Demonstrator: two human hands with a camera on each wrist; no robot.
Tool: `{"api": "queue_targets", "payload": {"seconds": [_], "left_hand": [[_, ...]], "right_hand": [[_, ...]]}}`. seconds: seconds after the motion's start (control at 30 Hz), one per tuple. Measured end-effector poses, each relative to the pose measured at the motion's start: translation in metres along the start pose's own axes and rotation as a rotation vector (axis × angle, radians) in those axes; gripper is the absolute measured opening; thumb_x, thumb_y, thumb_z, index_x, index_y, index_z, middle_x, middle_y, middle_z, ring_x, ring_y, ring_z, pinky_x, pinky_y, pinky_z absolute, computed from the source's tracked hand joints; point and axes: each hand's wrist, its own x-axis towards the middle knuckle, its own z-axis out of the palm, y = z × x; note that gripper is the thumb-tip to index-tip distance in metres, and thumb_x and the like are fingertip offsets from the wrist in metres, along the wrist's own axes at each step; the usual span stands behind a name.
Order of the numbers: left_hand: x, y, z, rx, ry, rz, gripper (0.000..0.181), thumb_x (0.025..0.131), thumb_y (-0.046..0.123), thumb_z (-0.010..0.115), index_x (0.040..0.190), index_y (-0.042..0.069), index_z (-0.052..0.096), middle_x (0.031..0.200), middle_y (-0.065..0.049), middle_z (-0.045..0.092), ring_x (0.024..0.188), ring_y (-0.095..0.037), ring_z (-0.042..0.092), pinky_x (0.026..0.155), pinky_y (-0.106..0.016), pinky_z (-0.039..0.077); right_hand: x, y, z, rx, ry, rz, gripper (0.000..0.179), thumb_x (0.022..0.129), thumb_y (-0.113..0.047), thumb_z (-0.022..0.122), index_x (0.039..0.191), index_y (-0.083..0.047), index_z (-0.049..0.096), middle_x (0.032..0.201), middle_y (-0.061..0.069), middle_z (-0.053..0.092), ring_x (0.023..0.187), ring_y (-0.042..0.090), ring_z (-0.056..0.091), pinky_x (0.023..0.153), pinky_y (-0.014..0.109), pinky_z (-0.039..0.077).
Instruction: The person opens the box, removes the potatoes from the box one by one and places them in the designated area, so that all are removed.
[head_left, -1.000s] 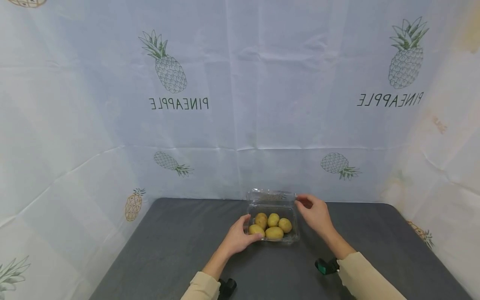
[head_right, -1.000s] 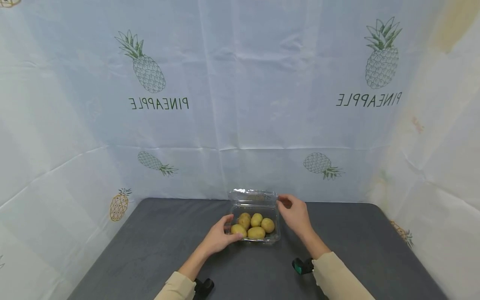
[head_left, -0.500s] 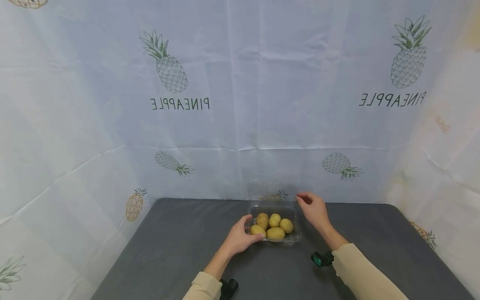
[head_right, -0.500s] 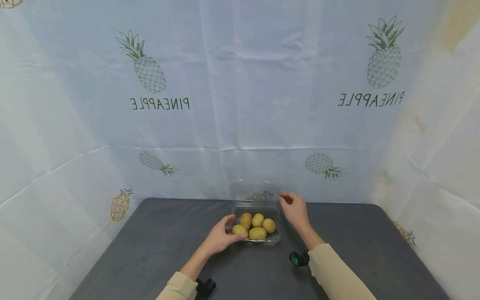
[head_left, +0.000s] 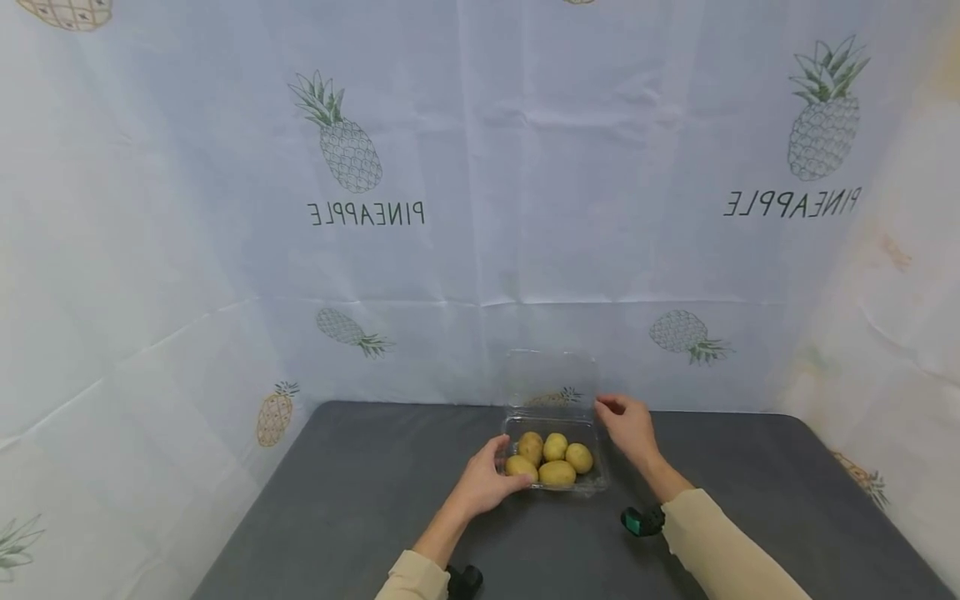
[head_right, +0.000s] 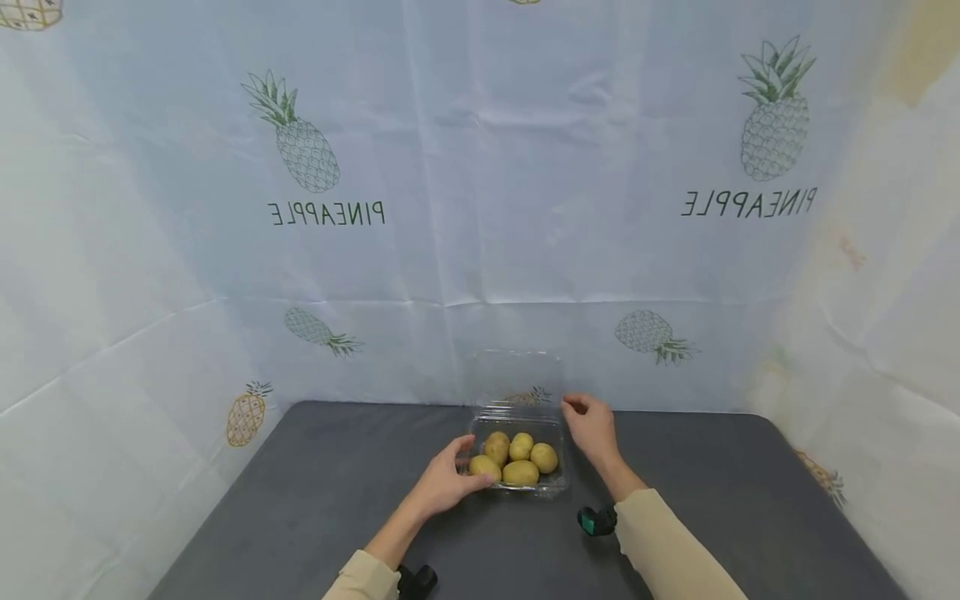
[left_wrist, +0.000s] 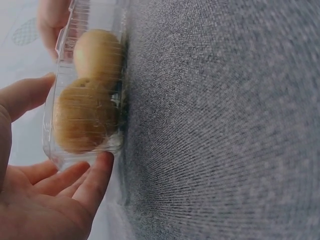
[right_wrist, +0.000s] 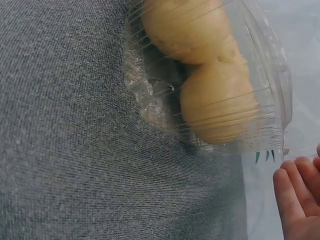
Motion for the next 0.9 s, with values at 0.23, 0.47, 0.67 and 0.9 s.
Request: {"api": "queue_targets", "payload": {"seconds": [0.23,0.47,0.67,0.9], "left_hand": [[0.001,0.002,-0.001,0.000,0.011,0.003,0.085,0.088,0.033,0.082,0.153,0.000,0.039,0.152,-0.023,0.045,0.128,-0.041,0.054,0.092,-0.055,0.052],[0.000,0.002,0.001,0.005,0.009,-0.006,0.085,0.087,0.032,0.082,0.153,0.000,0.039,0.151,-0.023,0.045,0.128,-0.041,0.054,0.092,-0.055,0.052],[0.001,0.001,0.003,0.024,0.007,-0.010,0.085,0.088,0.034,0.081,0.153,-0.001,0.038,0.152,-0.024,0.044,0.129,-0.041,0.053,0.095,-0.056,0.051],[-0.001,0.002,0.005,0.031,-0.007,-0.014,0.085,0.091,0.036,0.078,0.154,-0.001,0.036,0.154,-0.024,0.041,0.132,-0.044,0.050,0.099,-0.059,0.048]], "right_hand": [[0.002,0.001,0.000,-0.017,-0.053,0.056,0.037,0.105,-0.015,0.057,0.134,0.007,0.060,0.123,0.025,0.065,0.106,0.037,0.067,0.088,0.049,0.056],[-0.004,0.002,-0.003,-0.097,-0.077,0.034,0.039,0.104,-0.014,0.058,0.136,0.007,0.059,0.128,0.026,0.063,0.115,0.040,0.062,0.091,0.052,0.054],[-0.014,-0.011,-0.008,-0.182,-0.070,-0.062,0.036,0.102,-0.014,0.060,0.131,0.007,0.063,0.123,0.025,0.066,0.112,0.040,0.063,0.089,0.052,0.054],[-0.027,-0.026,-0.012,-0.234,-0.121,-0.190,0.029,0.100,-0.014,0.065,0.124,0.001,0.068,0.117,0.018,0.070,0.105,0.036,0.067,0.086,0.050,0.056]]}}
